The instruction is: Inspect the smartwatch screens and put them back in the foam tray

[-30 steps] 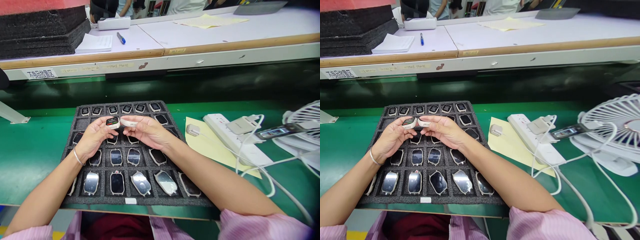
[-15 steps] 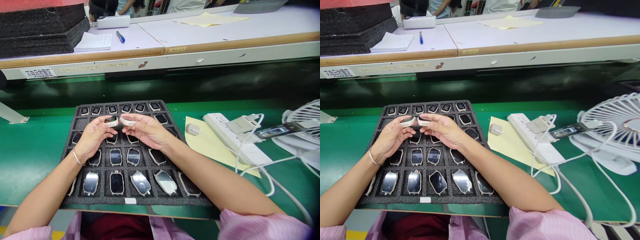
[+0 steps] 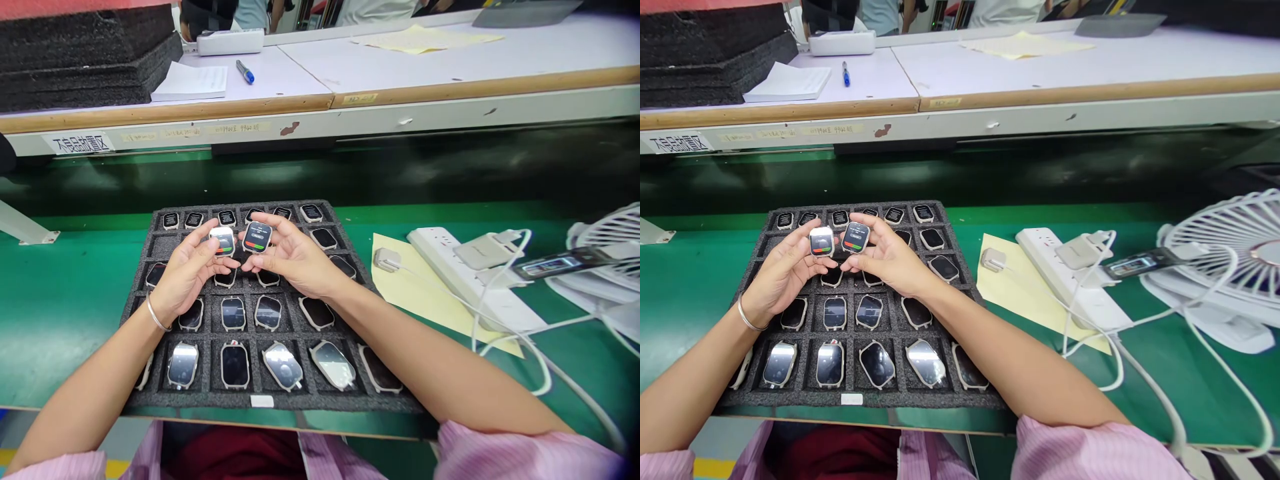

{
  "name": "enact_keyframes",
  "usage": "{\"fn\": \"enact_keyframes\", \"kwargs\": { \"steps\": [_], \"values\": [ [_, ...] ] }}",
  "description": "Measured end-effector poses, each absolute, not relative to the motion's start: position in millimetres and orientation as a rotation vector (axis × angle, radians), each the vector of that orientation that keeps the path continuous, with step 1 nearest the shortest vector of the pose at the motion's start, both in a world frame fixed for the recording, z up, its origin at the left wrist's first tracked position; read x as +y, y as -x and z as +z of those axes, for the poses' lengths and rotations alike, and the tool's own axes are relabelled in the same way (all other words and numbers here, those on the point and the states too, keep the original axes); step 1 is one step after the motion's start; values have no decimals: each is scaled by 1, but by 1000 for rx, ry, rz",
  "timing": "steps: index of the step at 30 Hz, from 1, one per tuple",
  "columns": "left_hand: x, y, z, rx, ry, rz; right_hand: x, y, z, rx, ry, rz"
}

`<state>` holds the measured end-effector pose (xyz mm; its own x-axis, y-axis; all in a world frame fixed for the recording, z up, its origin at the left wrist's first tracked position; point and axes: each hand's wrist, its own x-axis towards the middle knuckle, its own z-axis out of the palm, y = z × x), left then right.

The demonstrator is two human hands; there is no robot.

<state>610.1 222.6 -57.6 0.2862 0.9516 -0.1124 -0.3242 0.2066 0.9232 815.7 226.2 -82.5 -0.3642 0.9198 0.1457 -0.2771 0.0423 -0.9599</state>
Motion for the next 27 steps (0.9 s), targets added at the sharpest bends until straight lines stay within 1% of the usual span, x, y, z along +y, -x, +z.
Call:
{"fn": "enact_keyframes", "kwargs": {
  "steps": [17, 22, 27],
  "values": [
    [222, -613, -62, 1016, -1230, 1048, 227, -816, -78, -1218, 856, 1573],
    [223, -613, -65, 957, -1273, 1053, 226, -815, -74, -1133, 822, 1664],
    [228, -610, -67, 912, -1273, 1011, 226, -816, -75, -1165, 813, 1672]
  ]
}}
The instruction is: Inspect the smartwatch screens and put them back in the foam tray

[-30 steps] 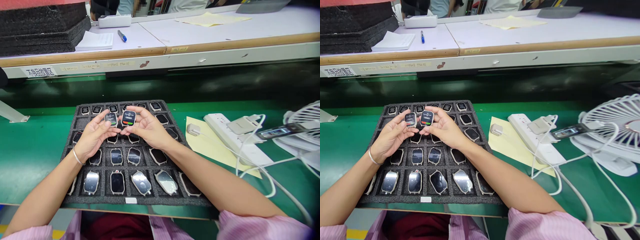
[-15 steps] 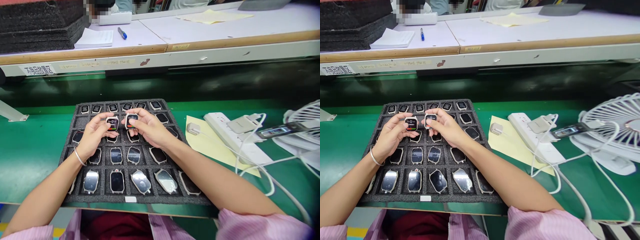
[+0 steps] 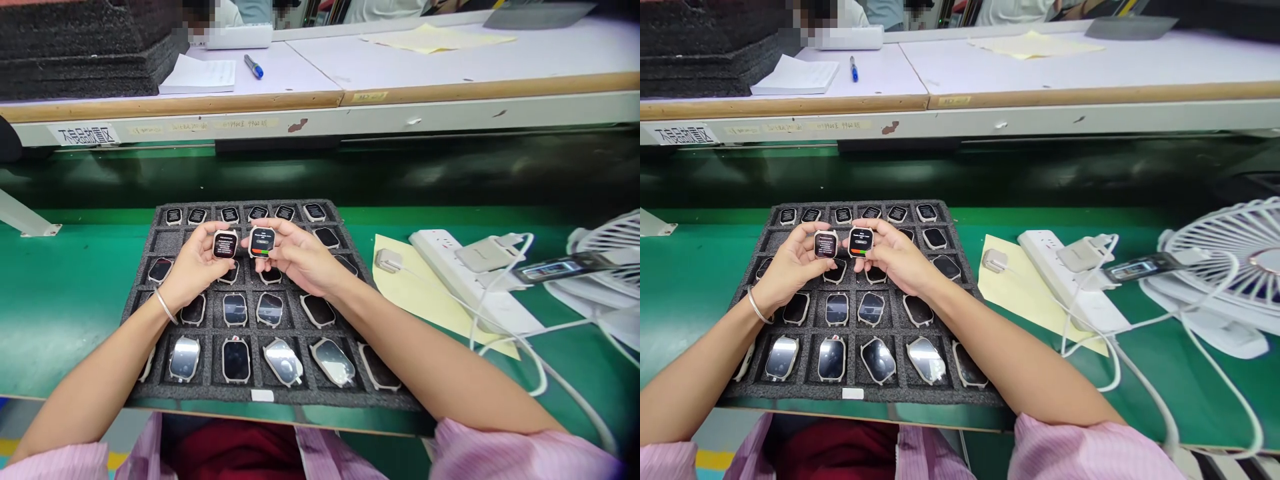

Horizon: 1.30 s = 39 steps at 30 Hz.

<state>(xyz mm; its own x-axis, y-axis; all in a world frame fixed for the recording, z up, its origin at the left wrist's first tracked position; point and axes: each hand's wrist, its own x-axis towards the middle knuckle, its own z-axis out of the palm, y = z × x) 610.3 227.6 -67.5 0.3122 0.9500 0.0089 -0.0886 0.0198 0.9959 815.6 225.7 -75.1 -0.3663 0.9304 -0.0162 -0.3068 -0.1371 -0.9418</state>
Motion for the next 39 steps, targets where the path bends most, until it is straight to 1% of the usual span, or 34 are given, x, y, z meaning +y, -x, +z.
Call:
{"fn": "enact_keyframes", "kwargs": {
  "steps": [9, 14, 17, 24, 26, 28, 30, 31, 35, 36, 37, 39],
  "values": [
    [245, -589, -63, 930, -1276, 1096, 229, -807, -83, -1151, 890, 1647],
    [262, -565, -67, 1093, -1241, 1203, 229, -805, -86, -1158, 945, 1620],
    [272, -546, -73, 1244, -1264, 1128, 229, -806, -86, -1150, 926, 1649],
    [285, -513, -86, 1513, -1563, 918, 229, -799, -77, -1199, 928, 1748],
    [288, -508, -87, 1607, -1662, 840, 234, -792, -74, -1285, 979, 1790],
    [289, -504, -86, 1681, -1748, 753, 243, -781, -72, -1440, 1042, 1764],
    [289, -500, -86, 1732, -1808, 656, 256, -767, -73, -1657, 1091, 1622],
    [288, -498, -85, 1752, -1830, 608, 264, -760, -73, -1789, 1109, 1491],
    [287, -491, -85, 1810, -1896, 462, 288, -730, -78, -2268, 1209, 672],
    [287, -490, -85, 1821, -1909, 439, 292, -723, -79, -2343, 1254, 526],
    [287, -489, -85, 1832, -1923, 421, 295, -718, -81, -2402, 1306, 440],
    [288, -488, -86, 1857, -1949, 402, 299, -711, -85, -2475, 1389, 389]
  ]
}}
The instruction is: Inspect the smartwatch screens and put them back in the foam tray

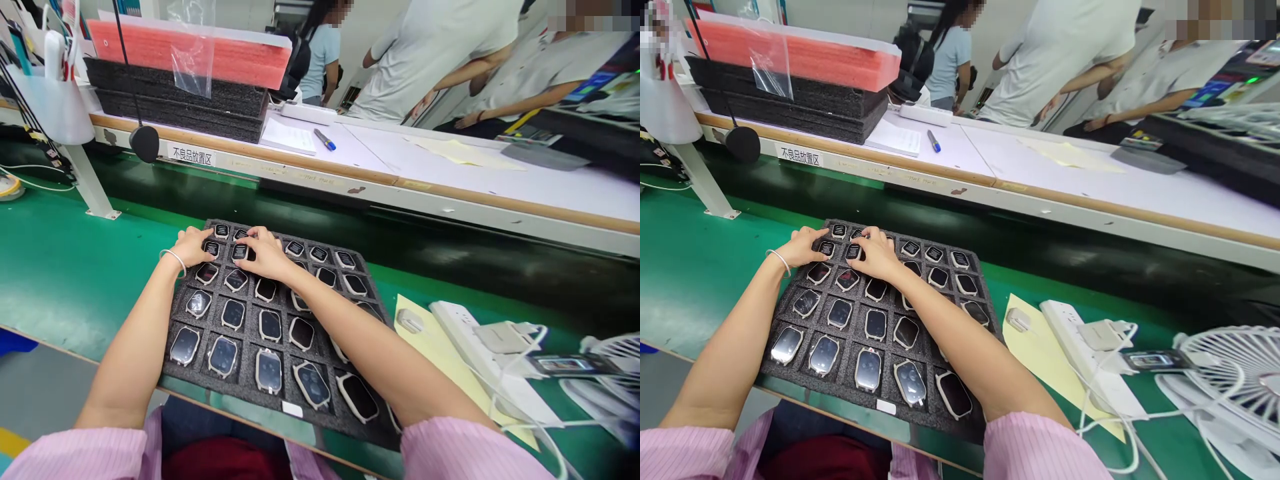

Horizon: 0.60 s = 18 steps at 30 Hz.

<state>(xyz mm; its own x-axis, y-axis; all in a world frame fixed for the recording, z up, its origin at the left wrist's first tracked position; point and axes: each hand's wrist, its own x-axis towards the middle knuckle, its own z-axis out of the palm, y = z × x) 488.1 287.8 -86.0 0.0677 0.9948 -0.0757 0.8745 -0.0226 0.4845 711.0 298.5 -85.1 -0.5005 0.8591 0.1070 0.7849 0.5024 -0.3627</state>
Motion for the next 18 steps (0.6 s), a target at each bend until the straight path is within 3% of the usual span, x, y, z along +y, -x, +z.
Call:
{"fn": "enact_keyframes", "kwargs": {
  "steps": [7, 11, 14, 18],
  "values": [
    [283, -503, -79, 1923, -2059, 526, 302, -769, -74, -2312, 1291, 298],
    [276, -537, -64, 1755, -2257, 598, 294, -834, -52, -2242, 1685, 227],
    [274, -579, -52, 1518, -2430, 456, 282, -863, -50, -2303, 2107, 180],
    [280, -643, -52, 1430, -2453, 333, 268, -868, -65, -2315, 2203, 231]
  ]
}}
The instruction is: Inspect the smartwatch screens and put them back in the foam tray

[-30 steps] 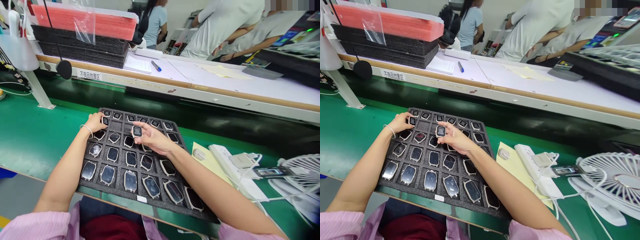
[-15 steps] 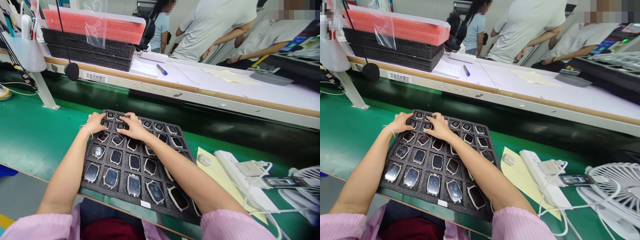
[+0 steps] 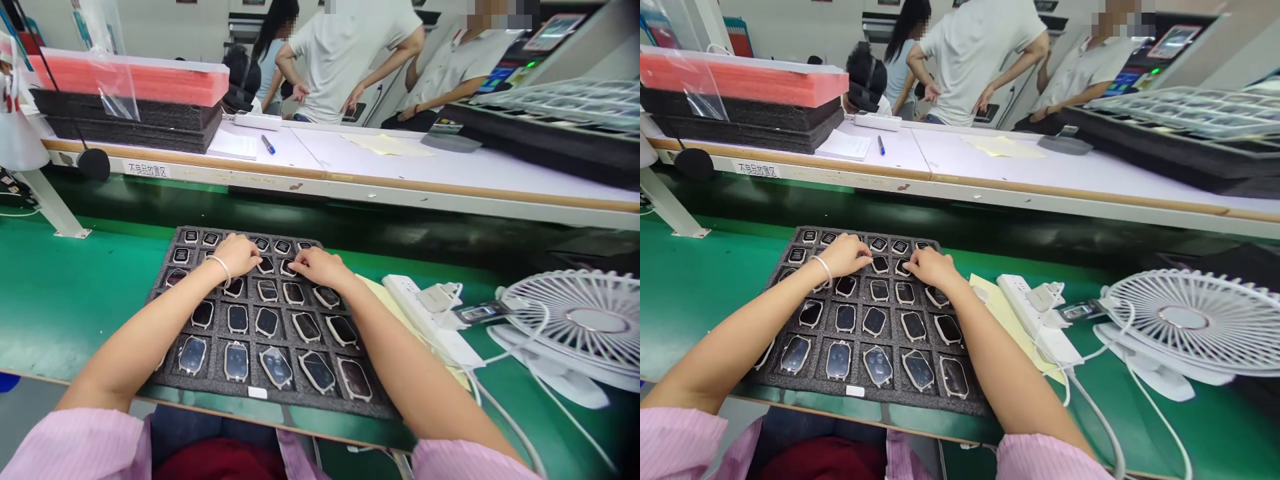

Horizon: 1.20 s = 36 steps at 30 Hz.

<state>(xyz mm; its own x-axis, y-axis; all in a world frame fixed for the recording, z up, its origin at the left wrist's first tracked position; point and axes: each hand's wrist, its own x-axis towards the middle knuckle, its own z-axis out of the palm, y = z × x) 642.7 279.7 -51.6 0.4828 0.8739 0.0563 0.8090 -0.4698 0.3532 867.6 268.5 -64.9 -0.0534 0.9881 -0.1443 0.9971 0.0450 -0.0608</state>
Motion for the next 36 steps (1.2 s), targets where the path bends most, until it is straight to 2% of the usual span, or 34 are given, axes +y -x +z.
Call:
{"fn": "enact_keyframes", "kwargs": {
  "steps": [6, 15, 17, 19, 21, 23, 25, 28, 36],
  "values": [
    [288, -688, -72, 1571, -2246, 371, 257, -863, -76, 2328, -2102, -211],
    [277, -660, -50, 1193, -1862, 700, 249, -856, -75, 2752, -2157, -333],
    [273, -649, -44, 1122, -1671, 743, 248, -850, -73, 2858, -2143, -801],
    [270, -639, -40, 1084, -1471, 782, 248, -843, -72, 2791, -2054, -1653],
    [266, -629, -40, 1080, -1318, 815, 250, -834, -71, 2447, -1859, -2460],
    [264, -621, -42, 1098, -1238, 833, 252, -825, -69, 2100, -1700, -2862],
    [261, -616, -45, 1112, -1181, 843, 253, -817, -69, 1864, -1566, -3095],
    [256, -615, -51, 1116, -1144, 843, 250, -812, -71, 1742, -1410, -3256],
    [238, -615, -69, 1210, -1367, 932, 232, -822, -85, 1804, -1210, -3263]
  ]
}}
